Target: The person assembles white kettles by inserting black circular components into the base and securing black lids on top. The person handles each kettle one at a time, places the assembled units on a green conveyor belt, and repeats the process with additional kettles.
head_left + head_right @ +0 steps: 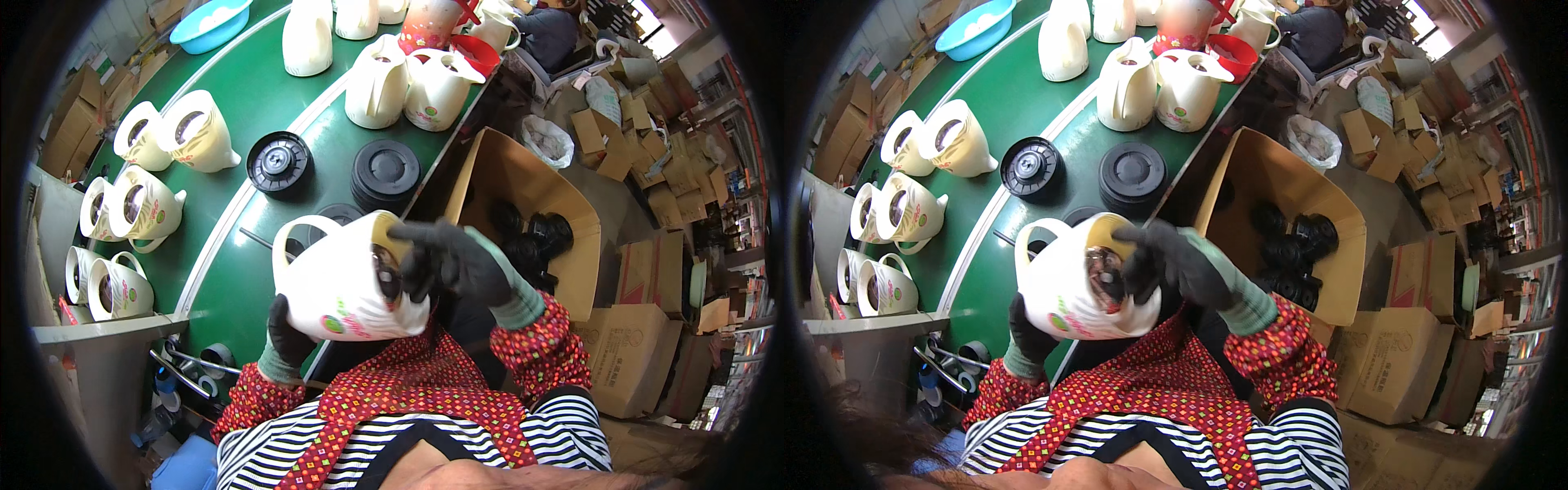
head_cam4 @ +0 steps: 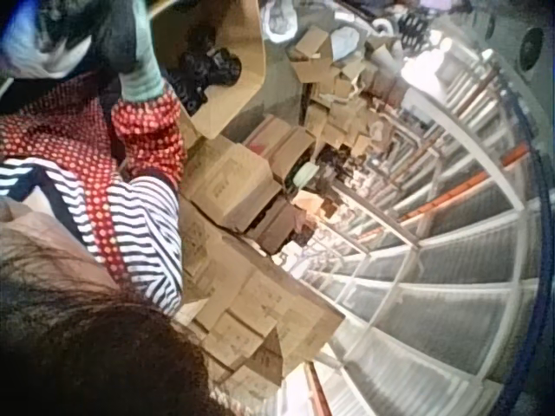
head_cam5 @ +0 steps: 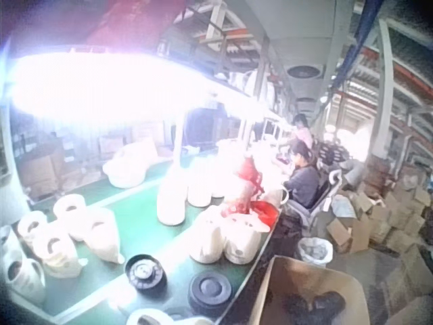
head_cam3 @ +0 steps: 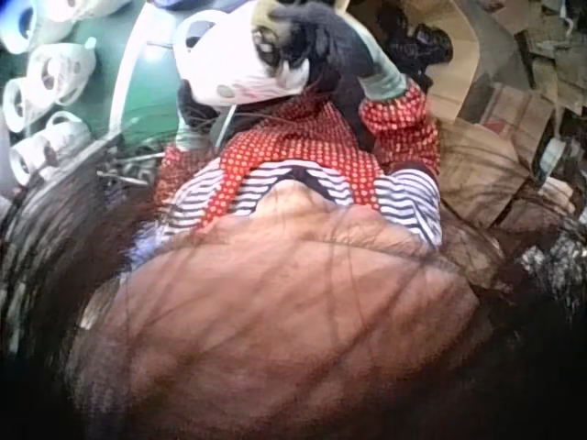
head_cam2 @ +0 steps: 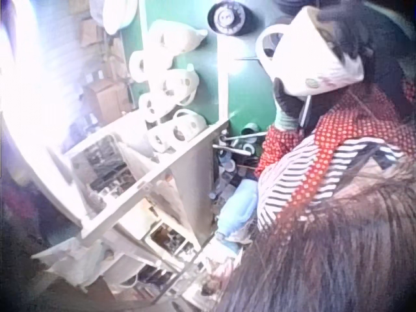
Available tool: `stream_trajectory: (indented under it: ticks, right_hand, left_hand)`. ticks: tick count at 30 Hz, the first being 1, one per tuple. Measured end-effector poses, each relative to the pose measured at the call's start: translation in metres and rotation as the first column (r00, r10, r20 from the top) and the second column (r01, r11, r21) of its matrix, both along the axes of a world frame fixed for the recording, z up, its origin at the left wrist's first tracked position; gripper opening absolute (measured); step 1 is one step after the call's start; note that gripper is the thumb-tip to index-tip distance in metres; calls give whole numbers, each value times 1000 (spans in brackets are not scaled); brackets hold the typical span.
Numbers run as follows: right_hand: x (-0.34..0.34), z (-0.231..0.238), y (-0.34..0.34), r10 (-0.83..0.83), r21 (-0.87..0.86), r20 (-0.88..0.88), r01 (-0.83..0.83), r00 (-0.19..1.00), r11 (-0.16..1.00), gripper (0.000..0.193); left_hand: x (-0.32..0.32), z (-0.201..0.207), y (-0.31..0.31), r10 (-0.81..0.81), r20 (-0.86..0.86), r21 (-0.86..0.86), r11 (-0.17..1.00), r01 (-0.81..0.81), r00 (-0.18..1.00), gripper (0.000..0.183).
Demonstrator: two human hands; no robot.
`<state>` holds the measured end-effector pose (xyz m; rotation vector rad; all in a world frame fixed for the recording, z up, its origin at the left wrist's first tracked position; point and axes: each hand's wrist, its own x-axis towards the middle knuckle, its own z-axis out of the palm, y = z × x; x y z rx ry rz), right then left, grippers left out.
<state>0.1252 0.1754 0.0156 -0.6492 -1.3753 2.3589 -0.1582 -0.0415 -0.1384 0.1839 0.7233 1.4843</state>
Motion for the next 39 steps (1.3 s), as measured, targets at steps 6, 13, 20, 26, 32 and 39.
stream_trajectory:
  ticks: [6,13,20,26,32,39]
  right_hand:
    - [-115,-78,99,-620,780,596,-551,510,297,110]
    - [-129,-141,139,-661,711,611,-668,436,217,97]
    - [-88,-70,70,-494,985,74,13,866,171,101]
    - [-30,-14,-24,-395,927,36,118,918,357,105]
    - [11,-6,-56,-463,919,-21,199,886,339,105]
    - [35,-20,-72,-529,754,-147,441,836,487,101]
  left_hand:
    - [-46,-27,-9,201,-376,81,980,-184,905,85]
    - [-58,-31,-14,293,64,1,956,-294,954,81]
    - [-45,-19,1,92,195,183,975,-129,977,72]
    - [-8,-2,19,1,97,124,992,-13,995,76]
    - [17,8,23,-122,-183,244,955,166,975,81]
    - [35,27,37,-134,-122,94,985,146,983,91]
